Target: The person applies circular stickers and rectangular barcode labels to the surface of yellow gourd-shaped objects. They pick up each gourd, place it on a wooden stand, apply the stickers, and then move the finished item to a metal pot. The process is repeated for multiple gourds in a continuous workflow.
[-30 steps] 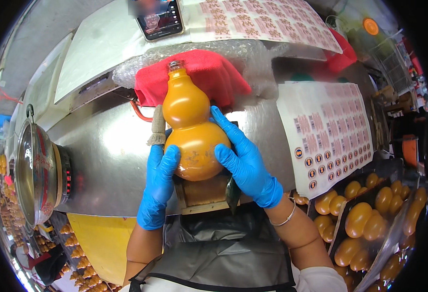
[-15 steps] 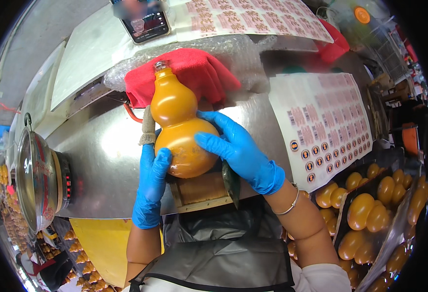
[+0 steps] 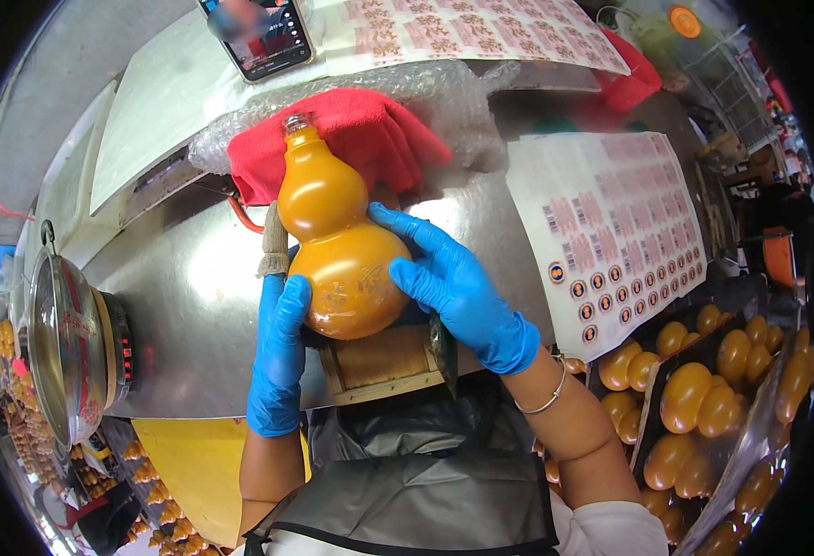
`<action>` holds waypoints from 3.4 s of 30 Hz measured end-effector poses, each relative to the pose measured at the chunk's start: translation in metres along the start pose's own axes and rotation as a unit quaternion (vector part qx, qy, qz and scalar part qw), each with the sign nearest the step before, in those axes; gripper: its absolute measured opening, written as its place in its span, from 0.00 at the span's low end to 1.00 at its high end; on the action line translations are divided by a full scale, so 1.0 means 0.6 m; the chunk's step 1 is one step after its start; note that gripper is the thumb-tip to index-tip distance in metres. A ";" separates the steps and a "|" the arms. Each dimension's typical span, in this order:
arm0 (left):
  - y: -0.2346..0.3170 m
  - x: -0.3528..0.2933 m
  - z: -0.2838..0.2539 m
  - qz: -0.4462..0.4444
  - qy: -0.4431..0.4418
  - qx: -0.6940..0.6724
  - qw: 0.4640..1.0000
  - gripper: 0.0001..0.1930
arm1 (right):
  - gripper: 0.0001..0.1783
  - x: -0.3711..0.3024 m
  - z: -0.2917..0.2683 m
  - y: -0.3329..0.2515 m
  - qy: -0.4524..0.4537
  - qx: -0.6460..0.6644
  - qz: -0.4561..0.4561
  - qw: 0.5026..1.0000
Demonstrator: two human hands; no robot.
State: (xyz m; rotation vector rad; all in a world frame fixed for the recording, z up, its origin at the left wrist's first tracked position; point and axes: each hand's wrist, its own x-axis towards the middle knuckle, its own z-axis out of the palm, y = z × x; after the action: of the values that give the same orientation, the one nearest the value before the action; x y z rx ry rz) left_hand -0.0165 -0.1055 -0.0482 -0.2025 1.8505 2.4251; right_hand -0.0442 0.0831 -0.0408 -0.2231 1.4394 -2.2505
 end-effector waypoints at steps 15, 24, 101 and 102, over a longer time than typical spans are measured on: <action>0.014 -0.008 0.013 0.008 -0.006 -0.020 1.000 0.40 | 0.30 0.020 0.019 0.005 0.076 -0.144 -0.021 0.987; 0.030 -0.046 0.005 0.283 -0.019 0.570 0.771 0.34 | 0.28 0.008 -0.018 -0.008 0.302 0.085 0.075 0.946; -0.009 -0.014 -0.050 0.293 -0.033 0.397 0.869 0.43 | 0.21 -0.089 -0.008 -0.005 -0.010 -0.668 -0.527 0.525; -0.007 -0.015 -0.050 0.283 -0.037 0.393 0.874 0.43 | 0.21 -0.087 -0.016 -0.013 -0.013 -0.671 -0.524 0.524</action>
State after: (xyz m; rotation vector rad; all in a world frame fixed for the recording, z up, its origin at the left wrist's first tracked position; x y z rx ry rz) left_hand -0.0052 -0.1333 -0.0587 0.5493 2.9609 1.6203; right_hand -0.0040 0.1176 -0.0327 -1.9897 3.2180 -0.8146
